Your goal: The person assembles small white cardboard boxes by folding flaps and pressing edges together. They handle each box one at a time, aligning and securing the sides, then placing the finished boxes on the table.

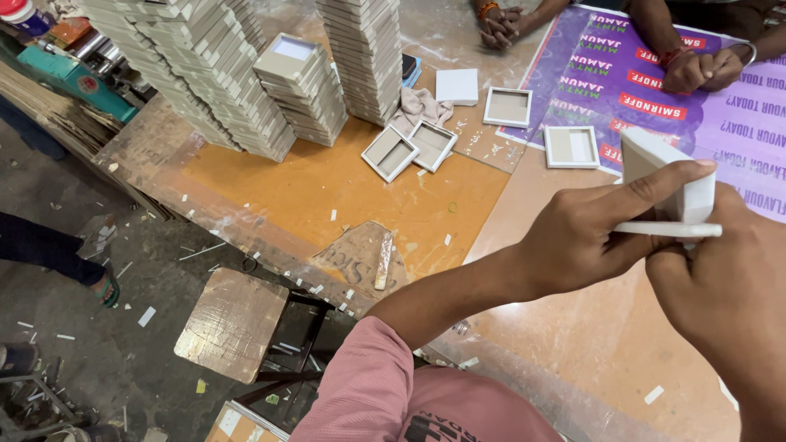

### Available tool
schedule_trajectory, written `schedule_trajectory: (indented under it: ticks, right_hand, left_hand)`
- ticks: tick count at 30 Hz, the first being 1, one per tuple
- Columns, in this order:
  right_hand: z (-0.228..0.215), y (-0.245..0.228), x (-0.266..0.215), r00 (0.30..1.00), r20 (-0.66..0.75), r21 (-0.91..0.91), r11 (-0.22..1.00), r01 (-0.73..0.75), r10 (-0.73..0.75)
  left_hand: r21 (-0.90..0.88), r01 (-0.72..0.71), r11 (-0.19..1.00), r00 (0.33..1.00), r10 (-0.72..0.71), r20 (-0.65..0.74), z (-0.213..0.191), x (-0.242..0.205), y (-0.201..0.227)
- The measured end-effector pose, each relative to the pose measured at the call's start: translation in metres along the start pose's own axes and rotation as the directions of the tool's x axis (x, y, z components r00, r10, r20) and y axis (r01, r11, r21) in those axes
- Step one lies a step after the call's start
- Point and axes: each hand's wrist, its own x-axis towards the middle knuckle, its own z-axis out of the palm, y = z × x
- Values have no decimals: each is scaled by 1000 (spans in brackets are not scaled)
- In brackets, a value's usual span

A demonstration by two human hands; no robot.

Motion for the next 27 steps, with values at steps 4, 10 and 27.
schedule_trajectory:
  ticks: [4,10,27]
  right_hand:
    - [49,56,-11,990,-102,160,981,111,-95]
    - [235,164,-71,992,-119,585,803,112,-51]
    - [374,194,-198,959,-22,742,647,-175,284]
  left_hand:
    - [135,3,991,999,-9,40,9,-24,-8]
    - [95,283,954,928,-297,223,50,-141,-51]
    - [779,272,565,558,-752,351,85,-199,-117]
